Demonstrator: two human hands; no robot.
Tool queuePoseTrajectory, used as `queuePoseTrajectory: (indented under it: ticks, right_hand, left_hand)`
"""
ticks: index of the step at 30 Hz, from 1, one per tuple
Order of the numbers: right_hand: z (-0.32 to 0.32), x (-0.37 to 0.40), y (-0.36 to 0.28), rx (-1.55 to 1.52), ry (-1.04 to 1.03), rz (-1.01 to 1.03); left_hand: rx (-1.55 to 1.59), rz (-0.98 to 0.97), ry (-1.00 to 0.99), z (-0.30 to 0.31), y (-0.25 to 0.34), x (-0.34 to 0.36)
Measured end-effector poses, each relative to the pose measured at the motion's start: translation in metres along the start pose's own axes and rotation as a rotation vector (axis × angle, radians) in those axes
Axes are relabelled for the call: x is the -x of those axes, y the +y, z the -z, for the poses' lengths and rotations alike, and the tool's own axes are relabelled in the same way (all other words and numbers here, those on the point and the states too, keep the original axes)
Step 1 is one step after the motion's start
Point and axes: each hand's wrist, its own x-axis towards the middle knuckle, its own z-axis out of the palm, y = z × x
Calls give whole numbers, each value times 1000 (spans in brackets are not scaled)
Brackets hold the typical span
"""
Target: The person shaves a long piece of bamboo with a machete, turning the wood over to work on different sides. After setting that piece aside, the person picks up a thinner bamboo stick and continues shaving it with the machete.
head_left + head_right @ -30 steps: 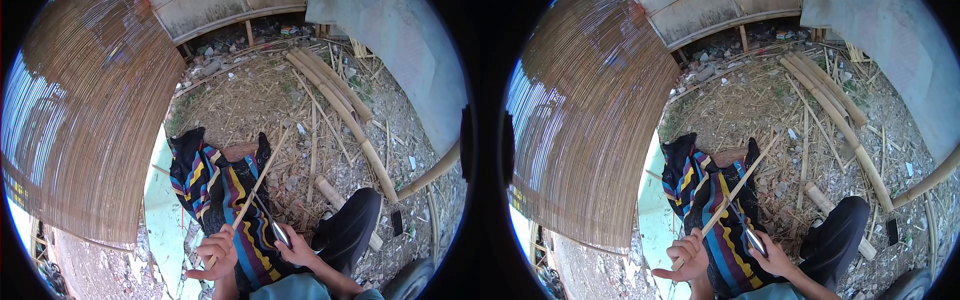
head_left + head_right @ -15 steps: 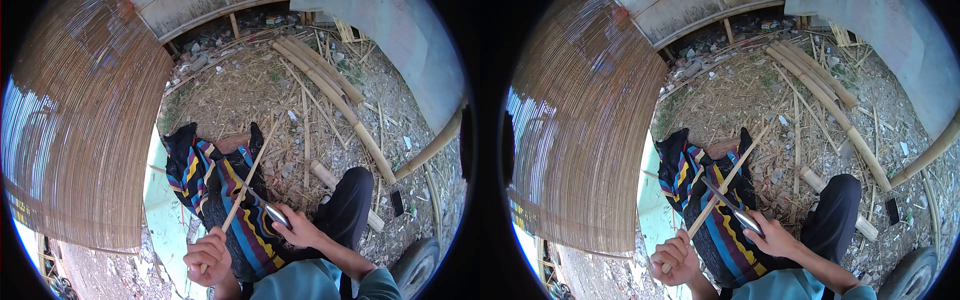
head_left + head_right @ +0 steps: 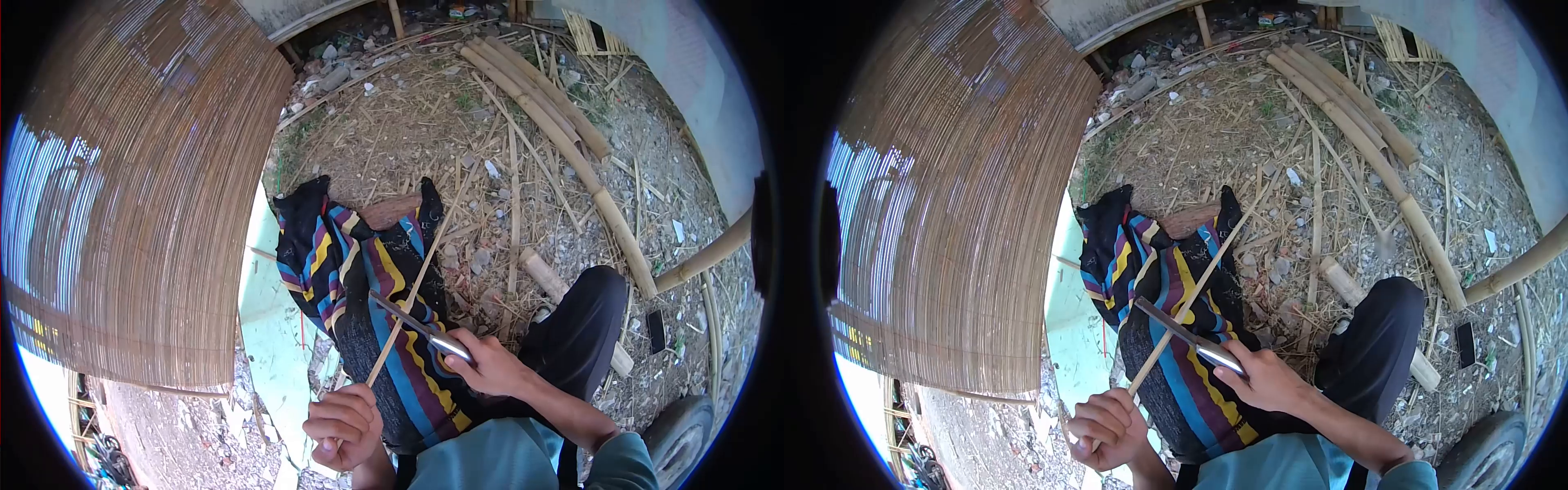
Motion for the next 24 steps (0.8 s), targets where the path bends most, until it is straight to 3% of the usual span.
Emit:
queuePoseTrajectory:
  ticks: [4, 7, 14, 18, 22, 24]
  right_hand:
    - [2, -7, 7, -7, -5, 45]
    - [3, -11, 10, 16, -20, 42]
    - [11, -21, 8, 61, -37, -40]
    - [15, -31, 40, 163, 16, -128]
    - [12, -37, 47, 174, 42, -93]
    - [14, -40, 35, 169, 31, -104]
  left_hand:
    - [48, -11, 50, 6, -1, 0]
    - [32, -9, -25, 4, -2, -7]
    - [26, -15, -8, 2, -2, -16]
    - [72, 48, -95, 10, 3, -14]
    - [19, 76, -25, 20, 9, 2]
    - [-22, 3, 90, 24, 6, 3]
